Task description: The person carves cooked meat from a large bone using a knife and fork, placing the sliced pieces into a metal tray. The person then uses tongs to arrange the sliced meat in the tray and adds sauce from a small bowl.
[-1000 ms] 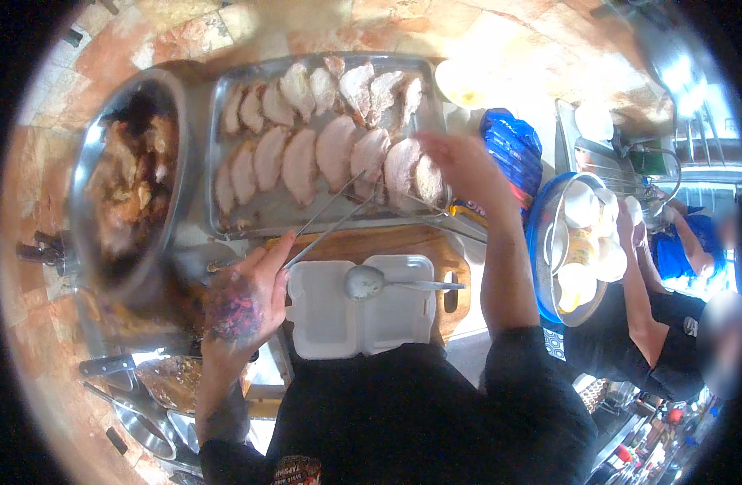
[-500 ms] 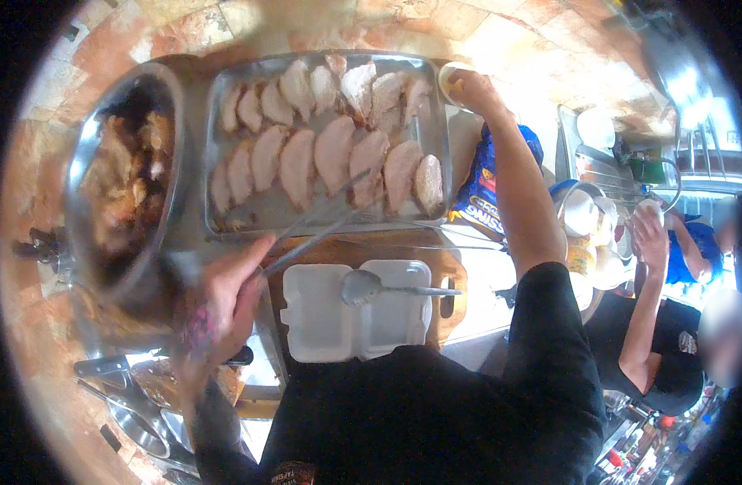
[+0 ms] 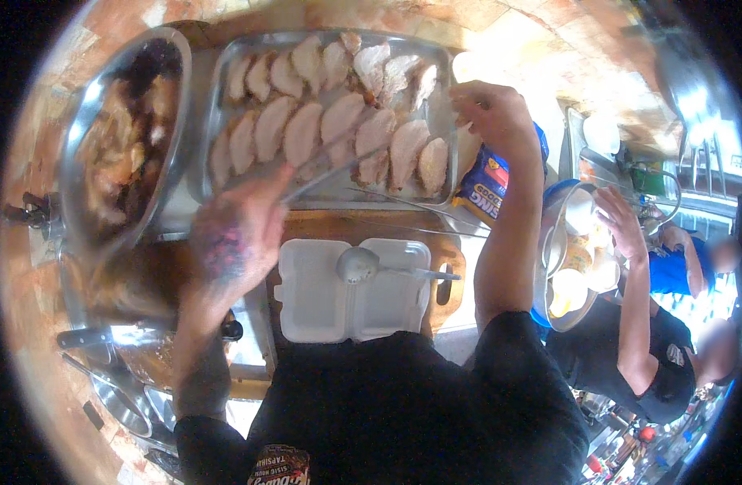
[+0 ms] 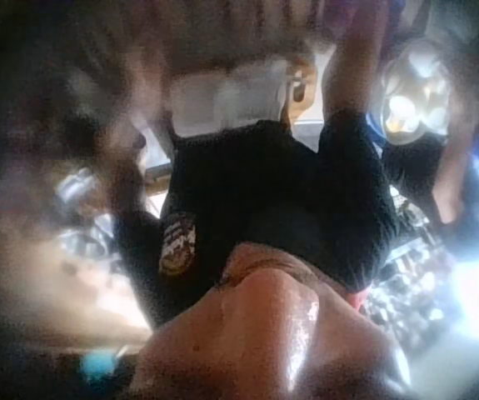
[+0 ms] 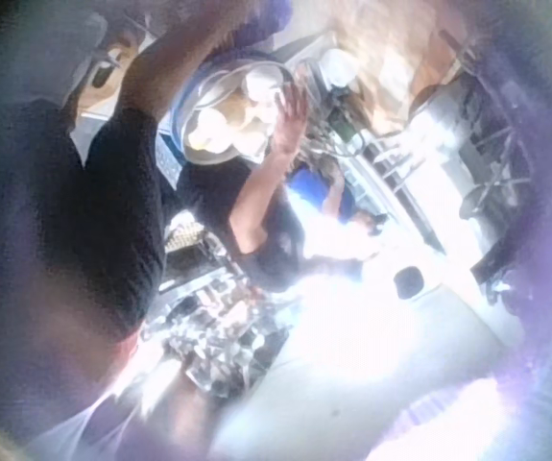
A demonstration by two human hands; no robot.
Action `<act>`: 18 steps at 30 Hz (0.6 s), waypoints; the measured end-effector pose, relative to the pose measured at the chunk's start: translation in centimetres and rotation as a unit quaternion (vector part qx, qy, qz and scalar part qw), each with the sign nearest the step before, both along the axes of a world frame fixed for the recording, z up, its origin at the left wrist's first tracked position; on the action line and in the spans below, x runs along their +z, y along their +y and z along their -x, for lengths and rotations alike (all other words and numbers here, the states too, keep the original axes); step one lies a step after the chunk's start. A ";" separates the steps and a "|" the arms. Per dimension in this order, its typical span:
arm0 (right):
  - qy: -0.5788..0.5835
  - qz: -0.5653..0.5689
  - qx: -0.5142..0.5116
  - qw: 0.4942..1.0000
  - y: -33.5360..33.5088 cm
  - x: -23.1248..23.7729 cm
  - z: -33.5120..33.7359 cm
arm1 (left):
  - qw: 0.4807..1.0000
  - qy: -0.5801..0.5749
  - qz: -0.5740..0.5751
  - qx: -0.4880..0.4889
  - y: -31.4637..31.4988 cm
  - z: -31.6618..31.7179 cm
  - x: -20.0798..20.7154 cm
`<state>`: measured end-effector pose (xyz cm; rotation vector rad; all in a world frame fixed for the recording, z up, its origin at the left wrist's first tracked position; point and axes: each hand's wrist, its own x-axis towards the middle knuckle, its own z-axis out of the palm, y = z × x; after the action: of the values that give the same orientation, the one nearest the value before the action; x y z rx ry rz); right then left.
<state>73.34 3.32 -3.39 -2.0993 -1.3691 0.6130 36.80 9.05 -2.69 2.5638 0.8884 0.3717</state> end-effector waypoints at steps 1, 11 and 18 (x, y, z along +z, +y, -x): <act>-0.034 0.011 0.019 0.999 0.2 0.3 1.1 | 0.995 0.080 0.050 0.038 0.0 0.8 1.2; -0.089 -0.044 0.005 0.995 2.7 1.4 8.3 | 0.978 0.066 0.128 0.148 0.4 7.4 0.6; -0.132 -0.080 0.050 0.987 4.9 -0.2 10.5 | 0.988 0.052 0.032 0.141 -0.5 5.6 -0.6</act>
<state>62.86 8.26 -3.61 -2.0439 -1.6203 0.2586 31.19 8.60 -3.25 2.4201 1.2867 0.2853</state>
